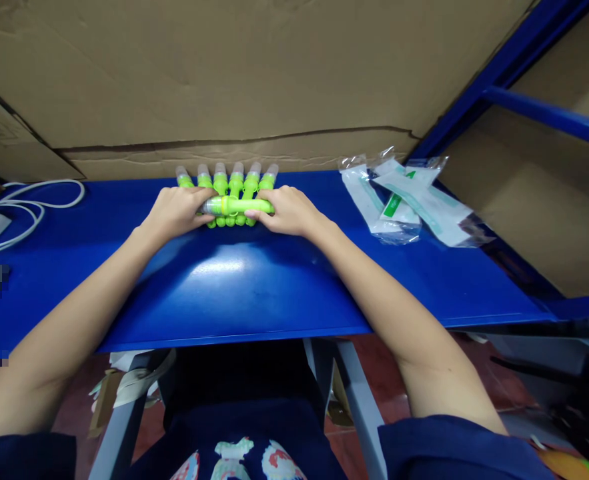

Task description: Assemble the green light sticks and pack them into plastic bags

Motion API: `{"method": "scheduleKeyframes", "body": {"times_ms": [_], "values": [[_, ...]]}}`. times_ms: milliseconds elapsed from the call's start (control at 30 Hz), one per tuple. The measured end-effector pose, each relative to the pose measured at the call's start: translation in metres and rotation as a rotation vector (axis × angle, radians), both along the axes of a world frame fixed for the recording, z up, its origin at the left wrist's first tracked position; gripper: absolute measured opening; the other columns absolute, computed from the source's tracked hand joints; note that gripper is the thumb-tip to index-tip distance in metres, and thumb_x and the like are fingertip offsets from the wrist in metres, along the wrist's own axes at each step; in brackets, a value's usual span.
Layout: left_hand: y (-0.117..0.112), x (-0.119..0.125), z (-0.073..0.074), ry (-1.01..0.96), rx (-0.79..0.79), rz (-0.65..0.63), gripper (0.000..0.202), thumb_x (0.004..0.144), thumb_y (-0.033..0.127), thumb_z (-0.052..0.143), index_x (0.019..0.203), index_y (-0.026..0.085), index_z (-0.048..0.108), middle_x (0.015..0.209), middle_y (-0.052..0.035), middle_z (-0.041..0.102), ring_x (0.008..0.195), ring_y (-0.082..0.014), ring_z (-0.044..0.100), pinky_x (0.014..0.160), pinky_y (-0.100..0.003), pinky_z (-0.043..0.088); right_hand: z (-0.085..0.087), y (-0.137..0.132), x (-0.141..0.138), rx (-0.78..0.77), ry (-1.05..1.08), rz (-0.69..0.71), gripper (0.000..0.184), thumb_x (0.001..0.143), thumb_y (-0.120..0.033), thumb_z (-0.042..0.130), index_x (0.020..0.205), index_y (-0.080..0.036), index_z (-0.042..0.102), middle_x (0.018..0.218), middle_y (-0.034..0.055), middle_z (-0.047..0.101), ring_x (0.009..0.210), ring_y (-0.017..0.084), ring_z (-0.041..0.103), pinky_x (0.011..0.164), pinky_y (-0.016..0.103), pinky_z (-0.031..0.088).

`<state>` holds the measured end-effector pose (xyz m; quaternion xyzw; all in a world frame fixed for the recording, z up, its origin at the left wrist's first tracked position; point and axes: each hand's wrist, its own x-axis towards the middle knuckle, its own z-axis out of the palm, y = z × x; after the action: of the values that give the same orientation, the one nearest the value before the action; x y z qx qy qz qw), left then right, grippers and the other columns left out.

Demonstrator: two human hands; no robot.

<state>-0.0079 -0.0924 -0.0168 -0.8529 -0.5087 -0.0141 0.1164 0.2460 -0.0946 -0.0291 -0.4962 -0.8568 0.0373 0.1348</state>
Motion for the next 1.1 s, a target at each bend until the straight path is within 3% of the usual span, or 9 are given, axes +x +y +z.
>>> {"method": "scheduleKeyframes", "body": {"times_ms": [200, 433, 567, 667, 733, 800, 867, 967, 1100], "values": [[-0.002, -0.001, 0.0, -0.038, 0.039, -0.061, 0.036, 0.097, 0.029, 0.06, 0.131, 0.019, 0.068, 0.128, -0.0167, 0.077, 0.115, -0.0396, 0.075, 0.089, -0.049, 0.06, 0.006, 0.0, 0.004, -0.149, 0.124, 0.046, 0.047, 0.096, -0.055, 0.052, 0.079, -0.015, 0.07, 0.058, 0.0003, 0.049, 0.058, 0.014, 0.041, 0.061, 0.03, 0.026], [-0.011, 0.006, 0.006, -0.079, 0.065, -0.084, 0.031, 0.094, 0.025, 0.057, 0.121, 0.021, 0.072, 0.117, -0.0155, 0.079, 0.112, -0.0378, 0.076, 0.089, -0.051, 0.059, 0.015, 0.001, 0.013, -0.497, 0.308, 0.112, 0.063, 0.093, -0.076, 0.053, 0.073, -0.017, 0.066, 0.06, 0.0008, 0.05, 0.061, 0.014, 0.043, 0.062, 0.03, 0.033], [-0.016, 0.01, 0.004, -0.143, 0.064, -0.092, 0.033, 0.096, 0.026, 0.056, 0.126, 0.022, 0.07, 0.118, -0.0136, 0.079, 0.115, -0.0371, 0.075, 0.093, -0.052, 0.058, 0.019, 0.002, 0.024, -0.729, 0.389, 0.154, 0.061, 0.092, -0.076, 0.058, 0.073, -0.018, 0.063, 0.051, -0.004, 0.038, 0.05, 0.011, 0.032, 0.053, 0.028, 0.026], [-0.016, 0.012, 0.002, -0.153, 0.058, -0.121, 0.036, 0.097, 0.03, 0.055, 0.13, 0.022, 0.068, 0.117, -0.0126, 0.079, 0.116, -0.0368, 0.074, 0.095, -0.052, 0.057, 0.017, 0.006, 0.029, -0.822, 0.398, 0.202, 0.06, 0.091, -0.075, 0.061, 0.075, -0.017, 0.064, 0.05, -0.0049, 0.037, 0.048, 0.009, 0.028, 0.05, 0.027, 0.022], [-0.016, 0.013, 0.002, -0.152, 0.047, -0.106, 0.035, 0.097, 0.028, 0.054, 0.129, 0.022, 0.068, 0.118, -0.0129, 0.079, 0.118, -0.0372, 0.074, 0.096, -0.053, 0.057, 0.012, 0.01, 0.029, -0.736, 0.375, 0.191, 0.06, 0.091, -0.074, 0.06, 0.079, -0.016, 0.068, 0.055, -0.002, 0.046, 0.051, 0.01, 0.034, 0.052, 0.027, 0.028], [-0.016, 0.014, 0.004, -0.133, 0.046, -0.061, 0.033, 0.096, 0.026, 0.056, 0.126, 0.021, 0.068, 0.119, -0.0144, 0.078, 0.118, -0.038, 0.074, 0.096, -0.053, 0.057, 0.005, 0.012, 0.025, -0.467, 0.359, 0.124, 0.055, 0.093, -0.068, 0.062, 0.092, -0.014, 0.072, 0.072, 0.0049, 0.063, 0.062, 0.015, 0.05, 0.062, 0.028, 0.039], [-0.016, 0.015, 0.006, -0.102, 0.052, -0.004, 0.033, 0.094, 0.026, 0.06, 0.125, 0.02, 0.068, 0.12, -0.0158, 0.078, 0.116, -0.0383, 0.074, 0.095, -0.052, 0.058, -0.002, 0.012, 0.018, -0.161, 0.332, 0.069, 0.046, 0.097, -0.057, 0.06, 0.11, -0.014, 0.072, 0.101, 0.0135, 0.074, 0.086, 0.024, 0.063, 0.079, 0.034, 0.046], [-0.016, 0.016, 0.006, -0.096, 0.045, 0.064, 0.04, 0.092, 0.029, 0.065, 0.131, 0.019, 0.064, 0.118, -0.0144, 0.078, 0.113, -0.0375, 0.074, 0.095, -0.051, 0.059, -0.01, 0.007, 0.006, 0.071, 0.227, 0.097, 0.041, 0.104, -0.045, 0.051, 0.13, -0.018, 0.067, 0.131, 0.0182, 0.071, 0.117, 0.032, 0.063, 0.101, 0.044, 0.042], [-0.016, 0.018, 0.005, -0.149, 0.013, 0.06, 0.048, 0.093, 0.029, 0.066, 0.139, 0.022, 0.059, 0.124, -0.0117, 0.076, 0.118, -0.036, 0.072, 0.1, -0.049, 0.057, -0.014, -0.004, -0.009, 0.181, 0.055, 0.149, 0.043, 0.108, -0.038, 0.045, 0.14, -0.015, 0.062, 0.133, 0.0211, 0.069, 0.121, 0.035, 0.062, 0.105, 0.047, 0.036]]}}
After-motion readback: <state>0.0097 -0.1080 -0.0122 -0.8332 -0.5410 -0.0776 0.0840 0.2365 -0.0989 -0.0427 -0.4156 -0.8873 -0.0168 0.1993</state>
